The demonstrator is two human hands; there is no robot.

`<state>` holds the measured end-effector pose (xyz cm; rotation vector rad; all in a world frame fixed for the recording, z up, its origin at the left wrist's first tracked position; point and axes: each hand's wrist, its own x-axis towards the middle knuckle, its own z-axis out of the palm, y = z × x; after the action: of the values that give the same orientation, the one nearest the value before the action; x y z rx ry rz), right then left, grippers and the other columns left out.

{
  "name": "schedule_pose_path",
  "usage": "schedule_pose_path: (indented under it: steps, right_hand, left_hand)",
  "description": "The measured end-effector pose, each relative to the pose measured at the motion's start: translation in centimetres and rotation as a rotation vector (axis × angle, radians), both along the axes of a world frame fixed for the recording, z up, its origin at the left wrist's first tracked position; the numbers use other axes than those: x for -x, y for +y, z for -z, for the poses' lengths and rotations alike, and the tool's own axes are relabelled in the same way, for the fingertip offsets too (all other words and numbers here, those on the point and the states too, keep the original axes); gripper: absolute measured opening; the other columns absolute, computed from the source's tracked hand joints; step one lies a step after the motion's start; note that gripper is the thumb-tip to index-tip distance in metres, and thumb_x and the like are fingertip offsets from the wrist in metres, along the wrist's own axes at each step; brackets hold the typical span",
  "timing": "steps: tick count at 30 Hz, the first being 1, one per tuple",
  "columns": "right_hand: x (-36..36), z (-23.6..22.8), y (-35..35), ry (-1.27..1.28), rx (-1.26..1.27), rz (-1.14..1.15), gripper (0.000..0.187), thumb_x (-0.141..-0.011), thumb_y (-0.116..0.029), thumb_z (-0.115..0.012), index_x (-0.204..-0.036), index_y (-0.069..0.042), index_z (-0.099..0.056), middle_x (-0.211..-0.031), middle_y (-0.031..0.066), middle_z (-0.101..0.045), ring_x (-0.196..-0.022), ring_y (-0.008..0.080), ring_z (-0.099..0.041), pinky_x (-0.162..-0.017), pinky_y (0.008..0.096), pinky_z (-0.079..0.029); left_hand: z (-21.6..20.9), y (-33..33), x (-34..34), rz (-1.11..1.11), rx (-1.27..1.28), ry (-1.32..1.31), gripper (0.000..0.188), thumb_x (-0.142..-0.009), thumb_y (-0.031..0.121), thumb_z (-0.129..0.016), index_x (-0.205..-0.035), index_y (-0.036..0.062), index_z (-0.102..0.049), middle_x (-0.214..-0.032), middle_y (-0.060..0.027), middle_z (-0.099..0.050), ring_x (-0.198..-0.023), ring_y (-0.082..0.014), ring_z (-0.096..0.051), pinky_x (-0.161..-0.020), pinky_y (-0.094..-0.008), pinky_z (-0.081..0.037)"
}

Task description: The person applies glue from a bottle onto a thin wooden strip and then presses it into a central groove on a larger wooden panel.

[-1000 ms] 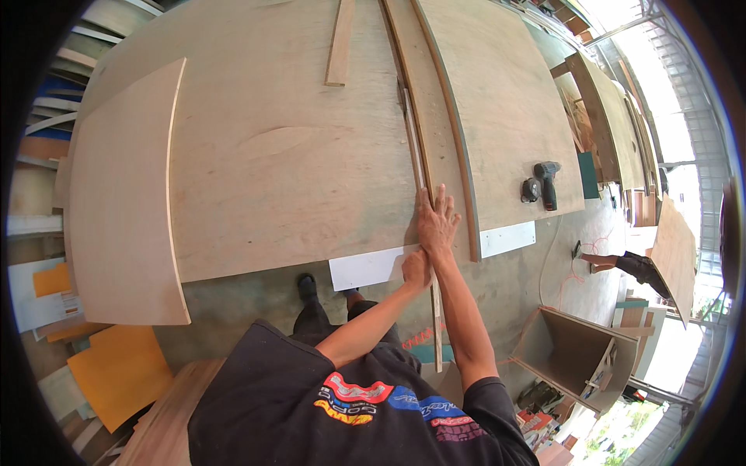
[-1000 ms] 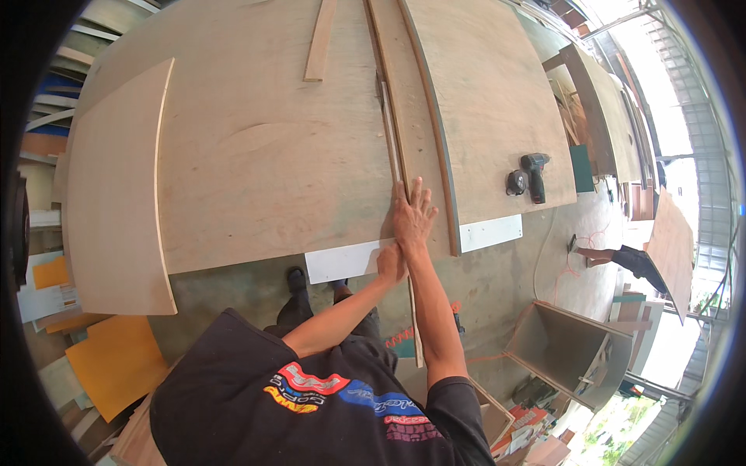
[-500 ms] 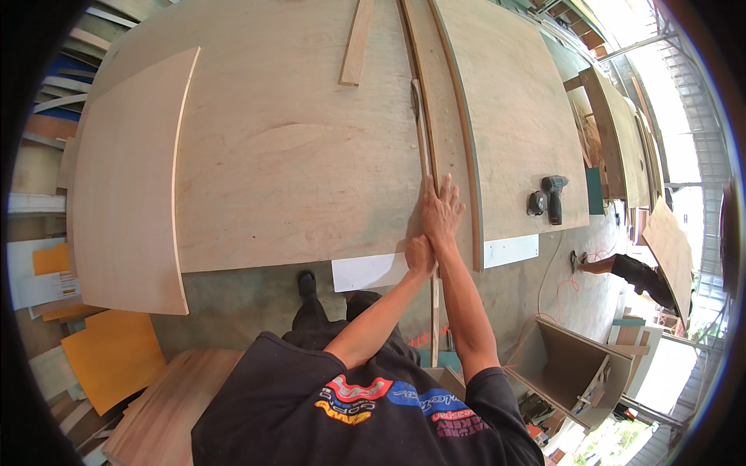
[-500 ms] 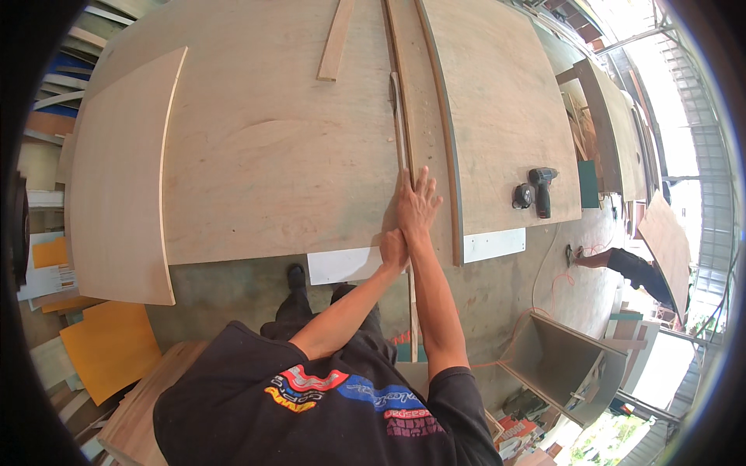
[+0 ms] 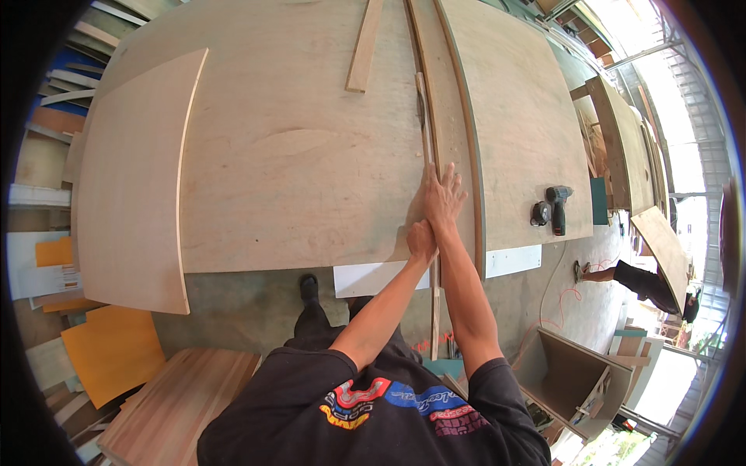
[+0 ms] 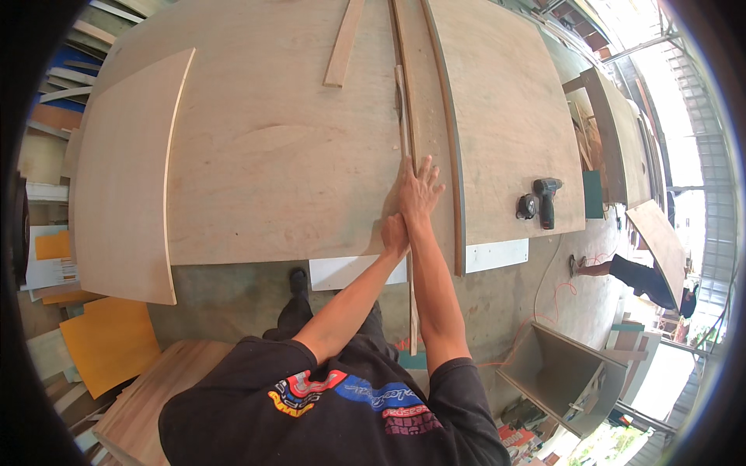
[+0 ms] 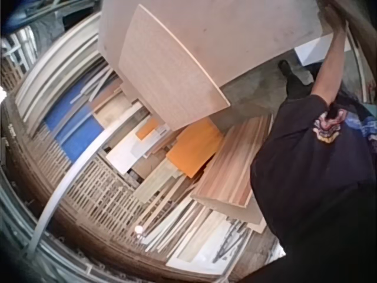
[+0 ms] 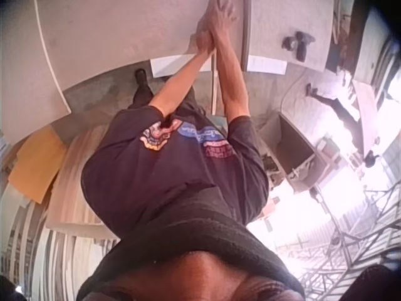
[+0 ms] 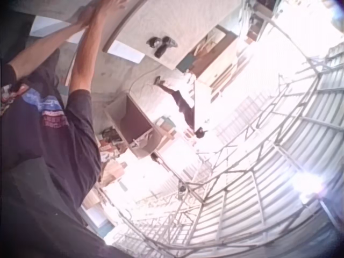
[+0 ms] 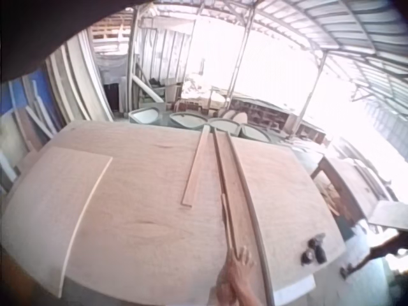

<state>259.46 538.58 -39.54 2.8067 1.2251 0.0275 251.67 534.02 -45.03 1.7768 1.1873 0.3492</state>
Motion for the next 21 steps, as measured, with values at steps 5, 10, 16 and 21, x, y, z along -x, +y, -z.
schedule_pose_path:
  steps: [5,10,16,21]
  right_hand:
    - [0.2,-3.9,0.2,0.179,-0.028,0.028,0.05,-0.1,-0.034,-0.048,-0.149,-0.025,-0.044,-0.16,0.0151,-0.027,-0.143,0.0423,-0.031,-0.11,0.0638,-0.029]
    - [4.1,-7.1,-9.4,0.231,-0.231,0.02,0.039,-0.095,-0.022,-0.054,-0.133,-0.023,-0.063,-0.151,0.0164,-0.042,-0.135,0.038,-0.041,-0.108,0.0552,-0.035]
    - [9.0,-4.7,-16.6,0.288,-0.102,0.043,0.047,-0.09,-0.02,-0.06,-0.137,-0.023,-0.059,-0.151,0.0132,-0.041,-0.133,0.0377,-0.043,-0.104,0.0526,-0.039]
    - [10.5,-1.8,-18.4,0.116,-0.045,0.002,0.051,-0.092,-0.023,-0.061,-0.143,-0.026,-0.053,-0.155,0.0112,-0.035,-0.132,0.0365,-0.042,-0.104,0.0502,-0.039]
  left_hand:
    - [-1.7,1.0,-0.2,-0.002,0.026,0.015,0.025,-0.088,0.026,-0.063,-0.082,0.0033,-0.07,-0.081,-0.0246,-0.069,-0.079,-0.0418,-0.07,-0.072,-0.0502,-0.056]
    - [-4.2,2.4,-0.6,0.03,0.128,0.098,0.024,-0.085,0.027,-0.068,-0.086,0.0033,-0.072,-0.085,-0.0231,-0.071,-0.083,-0.0404,-0.07,-0.075,-0.0491,-0.056]
    - [-3.4,3.6,-0.5,0.079,0.168,0.115,0.027,-0.086,0.028,-0.069,-0.089,0.0021,-0.073,-0.09,-0.0249,-0.071,-0.089,-0.042,-0.07,-0.078,-0.0489,-0.057]
    - [-4.2,3.9,-0.2,0.122,0.163,0.141,0.026,-0.086,0.025,-0.07,-0.091,-0.0002,-0.071,-0.092,-0.0239,-0.071,-0.09,-0.0413,-0.07,-0.078,-0.049,-0.056]
